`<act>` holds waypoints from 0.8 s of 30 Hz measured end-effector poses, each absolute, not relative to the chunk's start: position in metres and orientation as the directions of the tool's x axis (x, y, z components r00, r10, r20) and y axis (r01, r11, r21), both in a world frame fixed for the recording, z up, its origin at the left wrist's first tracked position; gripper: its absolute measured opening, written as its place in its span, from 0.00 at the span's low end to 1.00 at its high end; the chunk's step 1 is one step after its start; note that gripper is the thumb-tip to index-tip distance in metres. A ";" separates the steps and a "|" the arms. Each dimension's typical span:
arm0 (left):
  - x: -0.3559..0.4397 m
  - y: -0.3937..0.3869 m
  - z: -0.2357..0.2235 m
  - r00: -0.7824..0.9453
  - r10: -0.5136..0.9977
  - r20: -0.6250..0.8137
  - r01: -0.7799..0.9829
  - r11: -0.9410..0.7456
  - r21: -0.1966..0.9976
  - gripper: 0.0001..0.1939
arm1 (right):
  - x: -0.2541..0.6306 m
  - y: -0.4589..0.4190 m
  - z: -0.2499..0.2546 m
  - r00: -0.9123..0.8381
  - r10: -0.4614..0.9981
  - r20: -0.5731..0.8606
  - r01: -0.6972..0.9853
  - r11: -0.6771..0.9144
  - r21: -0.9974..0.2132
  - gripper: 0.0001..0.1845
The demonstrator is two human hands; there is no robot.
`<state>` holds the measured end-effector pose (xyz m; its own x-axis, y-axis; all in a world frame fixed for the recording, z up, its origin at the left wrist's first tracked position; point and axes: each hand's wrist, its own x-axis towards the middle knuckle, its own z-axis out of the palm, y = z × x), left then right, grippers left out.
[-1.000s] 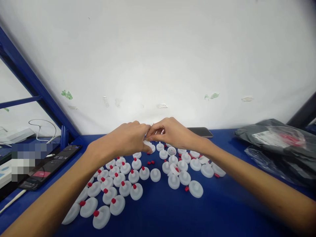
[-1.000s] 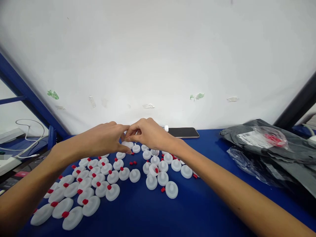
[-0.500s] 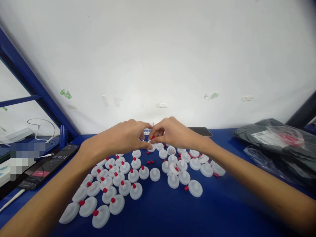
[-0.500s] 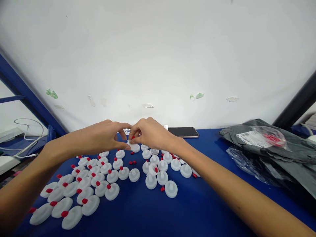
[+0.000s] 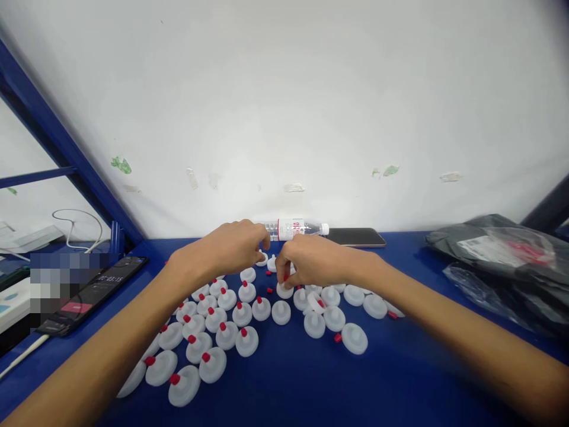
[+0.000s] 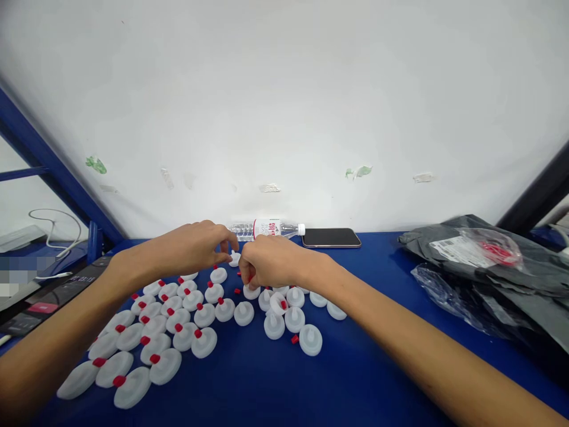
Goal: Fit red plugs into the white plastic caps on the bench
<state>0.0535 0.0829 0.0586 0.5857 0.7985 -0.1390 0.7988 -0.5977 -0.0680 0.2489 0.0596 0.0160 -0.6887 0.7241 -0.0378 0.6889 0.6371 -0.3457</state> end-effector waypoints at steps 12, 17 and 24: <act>0.057 0.092 0.046 0.581 0.807 -0.105 0.799 -0.590 -0.118 0.15 | 0.252 0.054 0.027 -0.679 0.731 -0.066 0.713 0.635 -0.295 0.04; 0.058 0.095 0.039 0.604 0.784 -0.142 0.775 -0.620 -0.124 0.12 | 0.249 0.054 0.019 -0.666 0.743 -0.067 0.731 0.631 -0.259 0.05; 0.057 0.100 0.032 0.604 0.779 -0.167 0.767 -0.625 -0.146 0.07 | 0.249 0.058 0.014 -0.684 0.726 -0.071 0.713 0.644 -0.276 0.06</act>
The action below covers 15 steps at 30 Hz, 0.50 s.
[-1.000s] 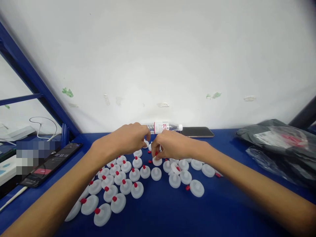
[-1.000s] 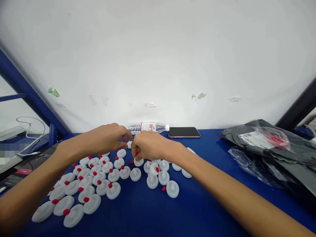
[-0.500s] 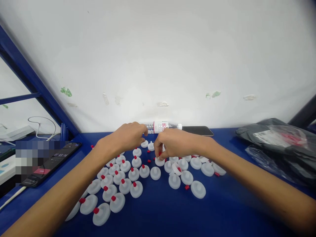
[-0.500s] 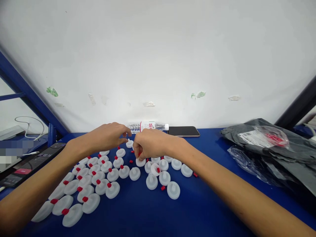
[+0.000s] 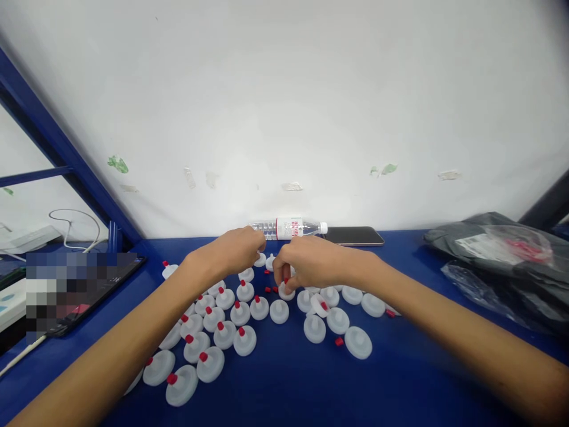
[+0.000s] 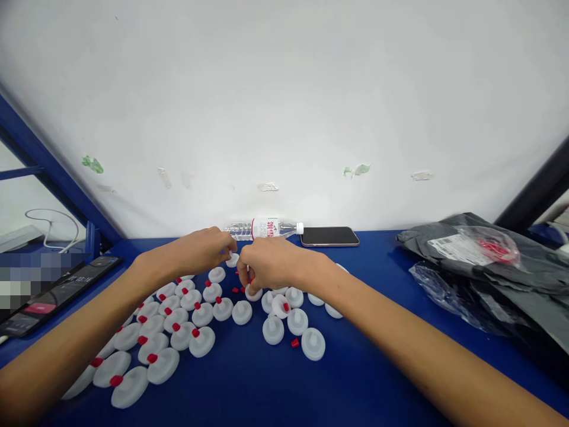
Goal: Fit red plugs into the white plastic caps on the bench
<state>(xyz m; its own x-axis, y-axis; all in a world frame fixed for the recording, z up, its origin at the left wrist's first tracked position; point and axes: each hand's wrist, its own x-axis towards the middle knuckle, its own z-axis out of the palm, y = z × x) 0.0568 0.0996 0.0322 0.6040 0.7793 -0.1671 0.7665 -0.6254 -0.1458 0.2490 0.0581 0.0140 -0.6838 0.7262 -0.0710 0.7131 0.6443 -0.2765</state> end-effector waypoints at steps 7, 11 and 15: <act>0.059 0.097 0.039 0.604 0.795 -0.056 0.776 -0.602 -0.188 0.09 | 0.252 0.054 0.029 -0.588 0.809 -0.005 0.776 0.563 -0.284 0.17; 0.056 0.095 0.055 0.602 0.798 0.043 0.797 -0.595 -0.107 0.12 | 0.252 0.054 0.031 -0.421 0.889 0.178 0.855 0.455 -0.248 0.19; 0.055 0.091 0.072 0.619 0.777 0.117 0.776 -0.628 0.064 0.13 | 0.251 0.054 0.029 -0.371 0.897 0.240 0.864 0.428 -0.264 0.26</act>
